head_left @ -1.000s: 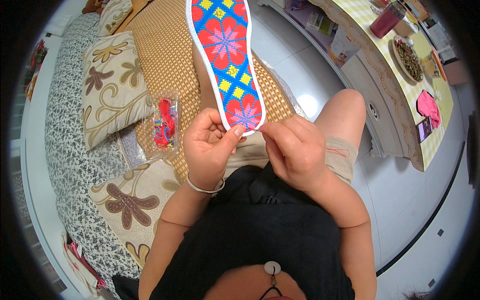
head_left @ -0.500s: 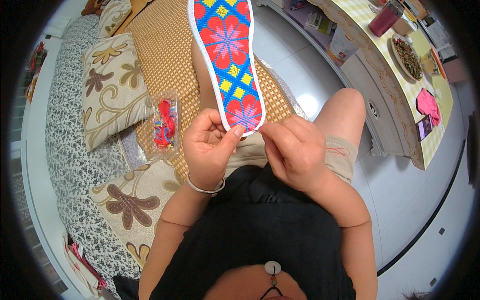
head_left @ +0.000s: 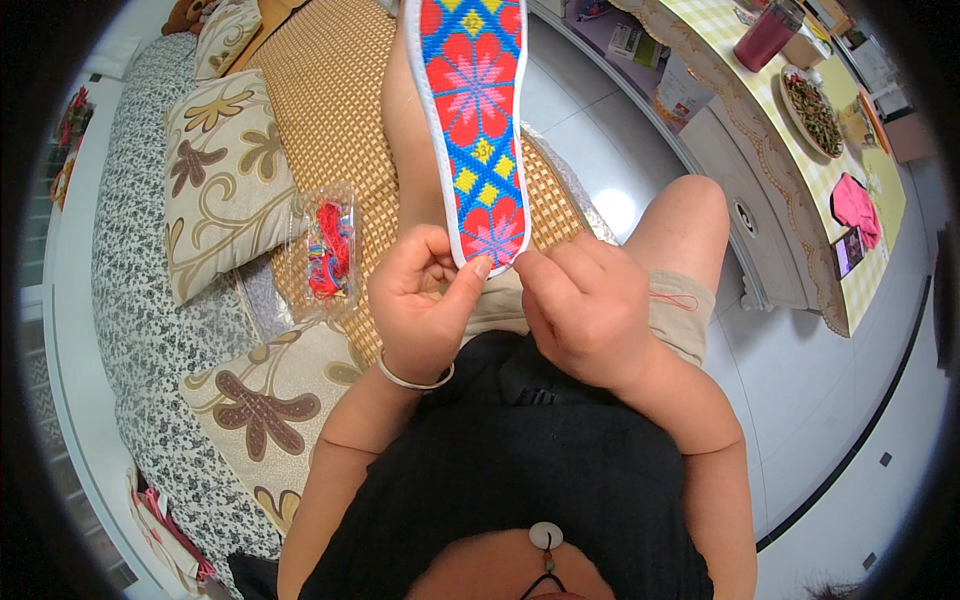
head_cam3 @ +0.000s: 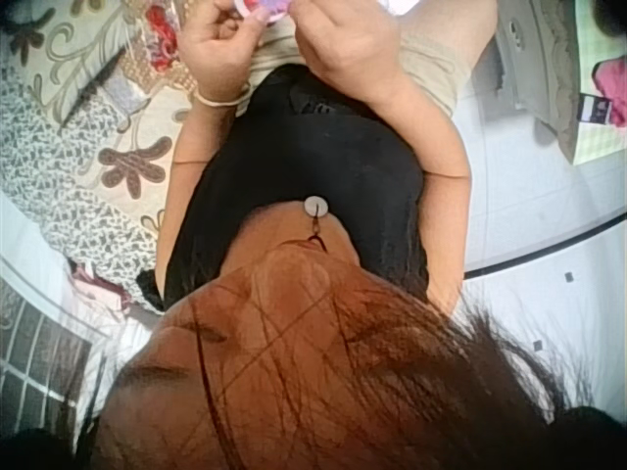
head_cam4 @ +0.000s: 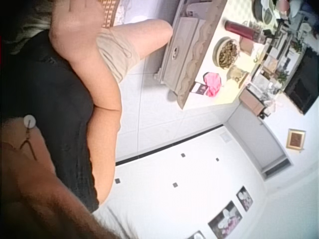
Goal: The person threads a needle with red thread and then performs hand sewing on a colorful floral pattern on a shoe insole.
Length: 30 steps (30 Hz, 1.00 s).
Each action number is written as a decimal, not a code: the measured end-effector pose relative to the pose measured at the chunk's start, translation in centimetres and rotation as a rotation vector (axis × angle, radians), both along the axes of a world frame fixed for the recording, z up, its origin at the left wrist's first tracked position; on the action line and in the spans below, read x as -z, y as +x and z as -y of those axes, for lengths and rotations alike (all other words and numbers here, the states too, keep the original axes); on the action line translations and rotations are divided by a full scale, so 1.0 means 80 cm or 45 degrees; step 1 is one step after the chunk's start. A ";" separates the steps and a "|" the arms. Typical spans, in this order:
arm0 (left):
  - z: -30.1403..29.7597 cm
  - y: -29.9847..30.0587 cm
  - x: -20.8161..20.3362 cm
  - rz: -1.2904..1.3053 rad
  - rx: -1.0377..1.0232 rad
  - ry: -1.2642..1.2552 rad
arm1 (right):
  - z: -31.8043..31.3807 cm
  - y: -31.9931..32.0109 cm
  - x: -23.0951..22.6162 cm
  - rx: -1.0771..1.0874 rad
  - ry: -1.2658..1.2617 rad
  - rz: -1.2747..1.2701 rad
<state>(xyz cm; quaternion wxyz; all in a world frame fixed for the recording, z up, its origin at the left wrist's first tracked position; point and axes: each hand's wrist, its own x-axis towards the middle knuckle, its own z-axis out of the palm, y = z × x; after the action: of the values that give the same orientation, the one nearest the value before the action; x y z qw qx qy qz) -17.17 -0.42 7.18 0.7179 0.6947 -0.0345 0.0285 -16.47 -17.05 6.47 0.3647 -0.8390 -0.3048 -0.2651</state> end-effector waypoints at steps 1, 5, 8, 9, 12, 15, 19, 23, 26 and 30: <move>0.001 -0.002 0.001 0.032 -0.028 0.067 | -0.001 0.000 -0.001 -0.004 -0.032 0.012; 0.000 -0.005 0.010 0.082 -0.051 0.172 | -0.010 0.002 0.009 0.029 -0.078 0.090; 0.002 -0.003 0.007 0.074 -0.084 0.128 | -0.011 0.003 0.017 0.054 0.014 0.066; 0.002 -0.002 0.005 0.058 -0.090 0.088 | -0.008 0.002 0.016 0.068 0.051 0.054; 0.000 -0.003 0.005 0.049 -0.047 0.126 | -0.007 0.000 0.012 0.058 0.062 0.046; 0.002 -0.004 0.006 0.034 -0.034 0.082 | -0.013 -0.002 0.017 0.049 0.036 -0.024; -0.006 0.002 0.010 0.035 -0.045 -0.121 | -0.002 0.006 0.012 0.094 0.388 -0.168; -0.014 0.005 0.015 -0.086 0.107 -0.420 | 0.007 0.011 0.024 -0.278 1.291 -1.457; -0.007 0.003 0.014 -0.128 0.116 -0.483 | -0.003 0.007 0.026 -0.479 1.757 -1.816; -0.011 0.003 0.017 -0.135 0.116 -0.554 | 0.000 0.003 0.035 -0.469 1.892 -1.970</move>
<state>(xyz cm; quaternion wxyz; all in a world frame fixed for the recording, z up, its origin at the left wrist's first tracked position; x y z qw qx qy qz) -16.90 0.45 5.81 0.8521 0.5218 -0.0211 -0.0337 -16.26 -17.07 3.65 0.9082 -0.2900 0.1227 0.2757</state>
